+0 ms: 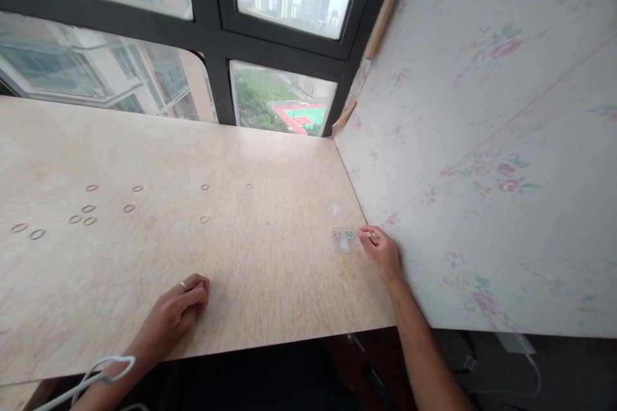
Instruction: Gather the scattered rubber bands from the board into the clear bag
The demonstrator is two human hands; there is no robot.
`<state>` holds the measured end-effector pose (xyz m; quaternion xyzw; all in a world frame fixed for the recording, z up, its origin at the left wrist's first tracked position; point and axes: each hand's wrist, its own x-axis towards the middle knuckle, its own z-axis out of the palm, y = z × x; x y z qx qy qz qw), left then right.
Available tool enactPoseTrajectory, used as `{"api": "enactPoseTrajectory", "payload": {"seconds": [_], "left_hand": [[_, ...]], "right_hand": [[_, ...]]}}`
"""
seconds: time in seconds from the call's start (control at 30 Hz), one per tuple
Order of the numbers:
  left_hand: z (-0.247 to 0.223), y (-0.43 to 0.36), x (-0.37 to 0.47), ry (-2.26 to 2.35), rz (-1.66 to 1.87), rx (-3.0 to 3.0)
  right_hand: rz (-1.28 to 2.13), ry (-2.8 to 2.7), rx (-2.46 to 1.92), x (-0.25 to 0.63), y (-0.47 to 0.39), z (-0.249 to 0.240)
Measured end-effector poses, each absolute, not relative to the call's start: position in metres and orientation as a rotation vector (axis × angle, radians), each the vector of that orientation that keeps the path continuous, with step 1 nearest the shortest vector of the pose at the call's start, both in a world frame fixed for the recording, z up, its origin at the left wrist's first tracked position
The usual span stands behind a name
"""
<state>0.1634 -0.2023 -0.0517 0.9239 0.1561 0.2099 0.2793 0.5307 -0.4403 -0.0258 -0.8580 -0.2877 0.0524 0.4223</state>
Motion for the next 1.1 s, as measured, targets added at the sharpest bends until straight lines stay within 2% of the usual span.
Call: {"api": "enactPoseTrajectory", "payload": {"seconds": [0.33, 0.5, 0.7, 0.93, 1.1], "left_hand": [[-0.044, -0.209, 0.166, 0.551, 0.566, 2.389], [-0.046, -0.211, 0.167, 0.671, 0.655, 2.225], [-0.042, -0.204, 0.170, 1.074, 0.871, 1.773], [-0.026, -0.137, 0.157, 1.284, 1.072, 1.627], [-0.021, -0.058, 0.103, 1.721, 0.955, 1.848]], "right_hand": [[0.254, -0.966, -2.047, 0.463, -0.446, -0.048], [0.249, -0.931, -2.062, 0.458, -0.444, -0.055], [0.324, -0.809, -2.004, 0.463, -0.444, -0.051], [0.424, -0.756, -1.982, 0.462, -0.448, -0.053], [0.498, -0.702, -1.979, 0.463, -0.450, -0.058]]}}
